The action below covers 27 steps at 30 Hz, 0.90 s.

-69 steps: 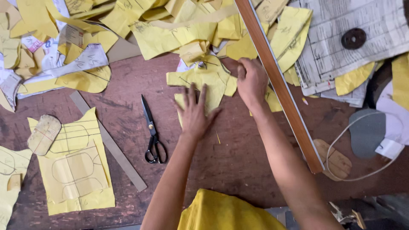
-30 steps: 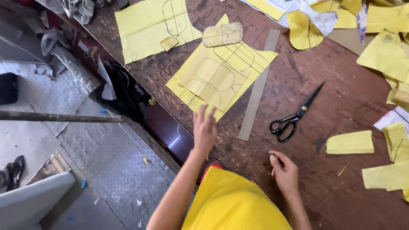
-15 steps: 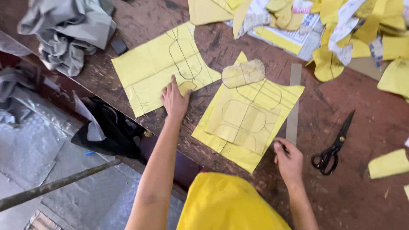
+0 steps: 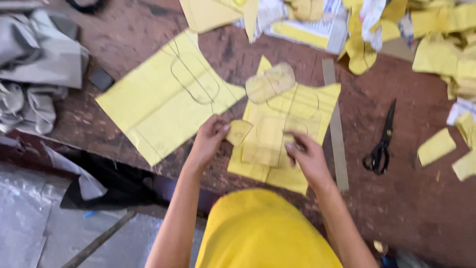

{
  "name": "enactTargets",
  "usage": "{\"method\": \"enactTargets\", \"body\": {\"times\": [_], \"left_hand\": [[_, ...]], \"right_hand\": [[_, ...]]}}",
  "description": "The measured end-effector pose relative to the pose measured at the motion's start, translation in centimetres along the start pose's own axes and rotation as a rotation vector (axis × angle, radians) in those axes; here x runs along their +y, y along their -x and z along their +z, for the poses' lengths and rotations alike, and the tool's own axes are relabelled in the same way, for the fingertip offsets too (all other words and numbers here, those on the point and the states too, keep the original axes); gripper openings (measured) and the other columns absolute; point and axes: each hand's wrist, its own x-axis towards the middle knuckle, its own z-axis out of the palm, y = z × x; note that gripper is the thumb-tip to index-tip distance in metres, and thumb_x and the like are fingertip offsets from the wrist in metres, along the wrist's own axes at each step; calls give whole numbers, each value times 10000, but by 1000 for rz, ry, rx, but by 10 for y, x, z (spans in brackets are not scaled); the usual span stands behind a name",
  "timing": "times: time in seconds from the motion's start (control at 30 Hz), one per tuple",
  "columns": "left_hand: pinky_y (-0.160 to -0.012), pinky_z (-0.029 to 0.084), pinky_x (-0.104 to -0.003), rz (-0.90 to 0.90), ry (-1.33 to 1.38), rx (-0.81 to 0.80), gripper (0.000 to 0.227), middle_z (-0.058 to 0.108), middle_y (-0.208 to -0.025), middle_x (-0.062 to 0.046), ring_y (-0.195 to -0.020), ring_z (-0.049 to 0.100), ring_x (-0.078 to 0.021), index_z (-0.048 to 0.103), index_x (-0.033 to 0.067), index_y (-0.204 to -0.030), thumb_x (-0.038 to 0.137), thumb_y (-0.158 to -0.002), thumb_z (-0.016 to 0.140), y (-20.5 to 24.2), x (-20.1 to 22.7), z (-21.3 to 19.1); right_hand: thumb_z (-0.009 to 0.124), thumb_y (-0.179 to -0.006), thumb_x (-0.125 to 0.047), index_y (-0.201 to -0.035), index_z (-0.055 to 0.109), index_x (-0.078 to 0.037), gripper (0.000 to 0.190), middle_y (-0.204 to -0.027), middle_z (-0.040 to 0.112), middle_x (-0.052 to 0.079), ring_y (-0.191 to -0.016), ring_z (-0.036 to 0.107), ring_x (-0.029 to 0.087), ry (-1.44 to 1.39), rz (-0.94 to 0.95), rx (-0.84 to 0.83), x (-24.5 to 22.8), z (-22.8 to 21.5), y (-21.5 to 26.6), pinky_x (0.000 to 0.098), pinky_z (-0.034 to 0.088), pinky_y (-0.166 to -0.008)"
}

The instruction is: The person arranges yellow paper pattern pieces on a wooden workbench, aligning them with a ruler and a smaller template. They move pieces around, place a ruler across them, and adjust the position of the template on top of a larger pattern piece.

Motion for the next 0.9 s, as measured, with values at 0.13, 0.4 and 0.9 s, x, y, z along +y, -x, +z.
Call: {"method": "enactTargets", "body": {"times": [0.13, 0.4, 0.9], "left_hand": [[-595, 486, -280, -145, -185, -158, 168, 650, -766, -3, -681, 607, -103, 628, 5, -1129, 116, -1004, 621, 25, 37, 24], [-785, 565, -238, -32, 181, -198, 500, 730, -989, -42, -896, 684, -82, 499, 35, -1367, 103, -916, 704, 23, 72, 54], [-673, 527, -256, -101, -246, -310, 470, 722, -851, -46, -749, 645, -99, 662, 21, -1317, 64, -859, 759, 41, 63, 75]], "right_hand": [[689, -901, -66, -1309, 625, -19, 416, -707, 549, -11, -565, 528, 76, 9, 87, -256, -20, 21, -7, 242, 430, -484], [669, -975, -102, -960, 679, -6, 99, -736, 581, -9, -564, 463, 57, -541, 199, -160, 13, 33, -3, 222, 384, -529], [697, -943, -69, -999, 705, 16, 103, -760, 632, 21, -578, 489, 50, -267, 112, 108, 30, -18, 28, 196, 368, -487]]}}
